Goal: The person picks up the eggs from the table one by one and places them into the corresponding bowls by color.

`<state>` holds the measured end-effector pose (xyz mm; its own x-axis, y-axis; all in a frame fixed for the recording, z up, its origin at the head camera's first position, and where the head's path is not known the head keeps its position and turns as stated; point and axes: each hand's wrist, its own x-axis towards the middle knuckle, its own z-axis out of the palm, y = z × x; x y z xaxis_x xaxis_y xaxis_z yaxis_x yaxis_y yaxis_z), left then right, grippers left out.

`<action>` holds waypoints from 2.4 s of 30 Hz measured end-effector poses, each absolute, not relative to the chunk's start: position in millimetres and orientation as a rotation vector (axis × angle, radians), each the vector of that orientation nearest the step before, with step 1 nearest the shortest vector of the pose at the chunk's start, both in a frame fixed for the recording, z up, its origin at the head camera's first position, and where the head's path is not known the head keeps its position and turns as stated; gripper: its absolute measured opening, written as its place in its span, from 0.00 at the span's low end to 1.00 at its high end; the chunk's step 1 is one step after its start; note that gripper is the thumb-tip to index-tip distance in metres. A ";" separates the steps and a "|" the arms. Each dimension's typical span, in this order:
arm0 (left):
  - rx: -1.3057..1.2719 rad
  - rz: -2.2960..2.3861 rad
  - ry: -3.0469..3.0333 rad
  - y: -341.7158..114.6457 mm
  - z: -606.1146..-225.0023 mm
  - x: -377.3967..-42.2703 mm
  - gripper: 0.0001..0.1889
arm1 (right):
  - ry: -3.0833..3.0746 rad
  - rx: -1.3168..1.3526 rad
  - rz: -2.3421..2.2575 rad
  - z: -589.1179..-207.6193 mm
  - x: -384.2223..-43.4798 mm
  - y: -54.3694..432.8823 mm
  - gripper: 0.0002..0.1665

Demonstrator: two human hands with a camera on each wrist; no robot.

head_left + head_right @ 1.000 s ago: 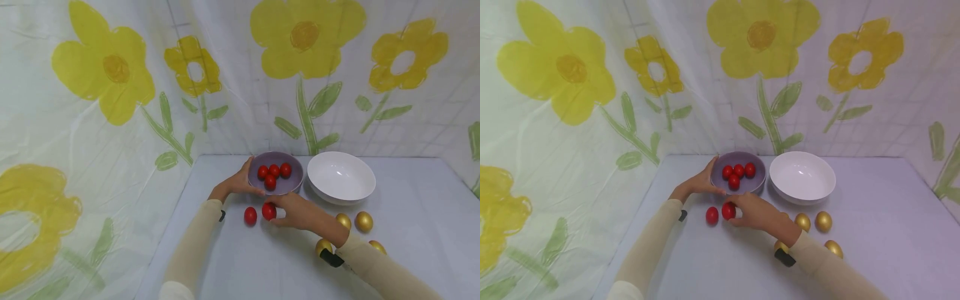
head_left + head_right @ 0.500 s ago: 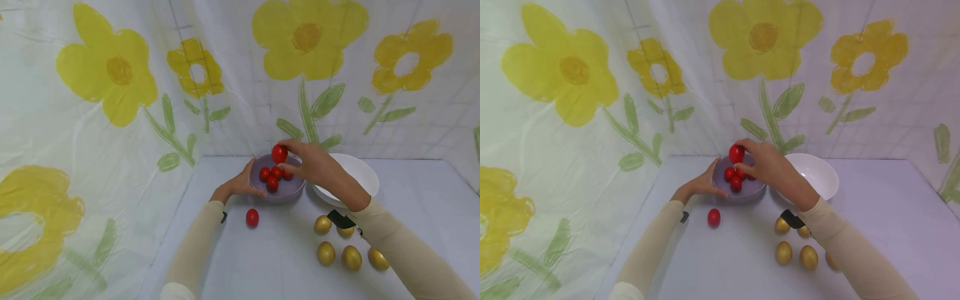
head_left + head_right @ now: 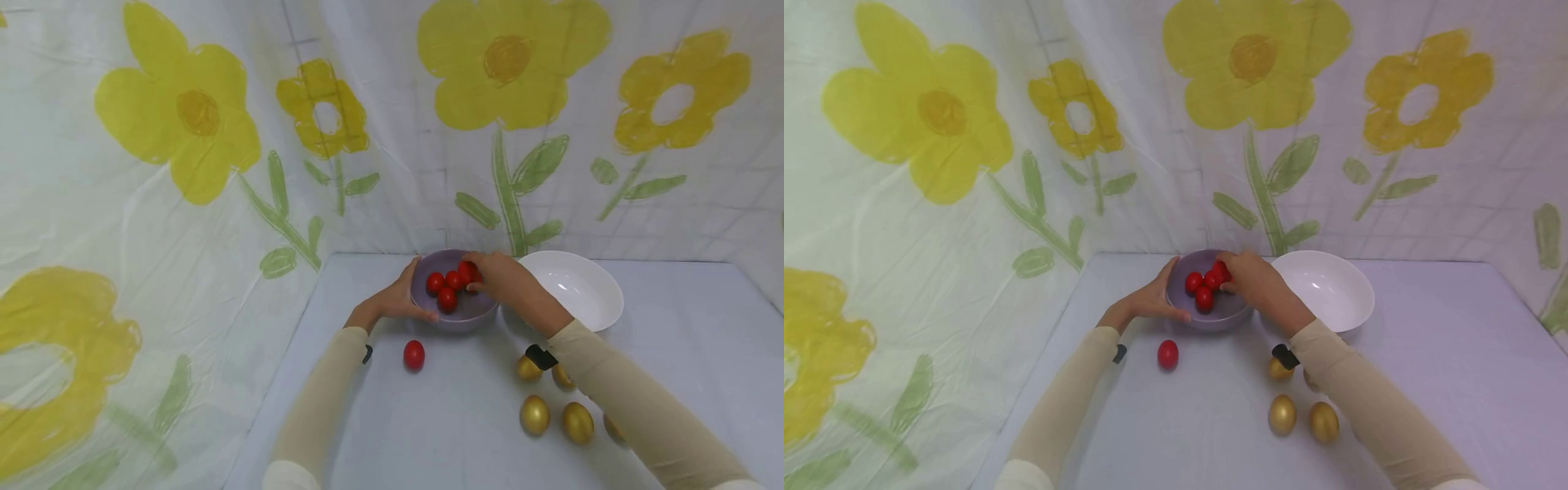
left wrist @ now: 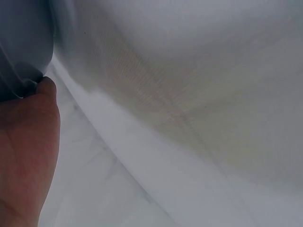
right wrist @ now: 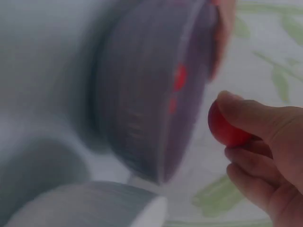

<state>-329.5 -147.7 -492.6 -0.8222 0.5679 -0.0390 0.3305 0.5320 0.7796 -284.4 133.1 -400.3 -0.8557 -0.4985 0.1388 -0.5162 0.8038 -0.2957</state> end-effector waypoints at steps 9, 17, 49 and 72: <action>0.698 1.148 2.490 -149.9 -493.3 -329.6 0.77 | -2.957 0.930 0.300 -437.1 -293.5 121.6 0.13; 0.717 1.156 2.488 -147.4 -494.3 -331.2 0.77 | -2.982 0.929 0.173 -444.8 -292.0 117.5 0.20; 0.689 1.173 2.465 -147.8 -493.3 -328.4 0.76 | -2.979 0.920 0.062 -456.8 -293.1 104.0 0.13; 0.701 1.146 2.482 -146.2 -494.2 -328.1 0.76 | -2.880 0.914 0.180 -453.9 -280.5 111.3 0.15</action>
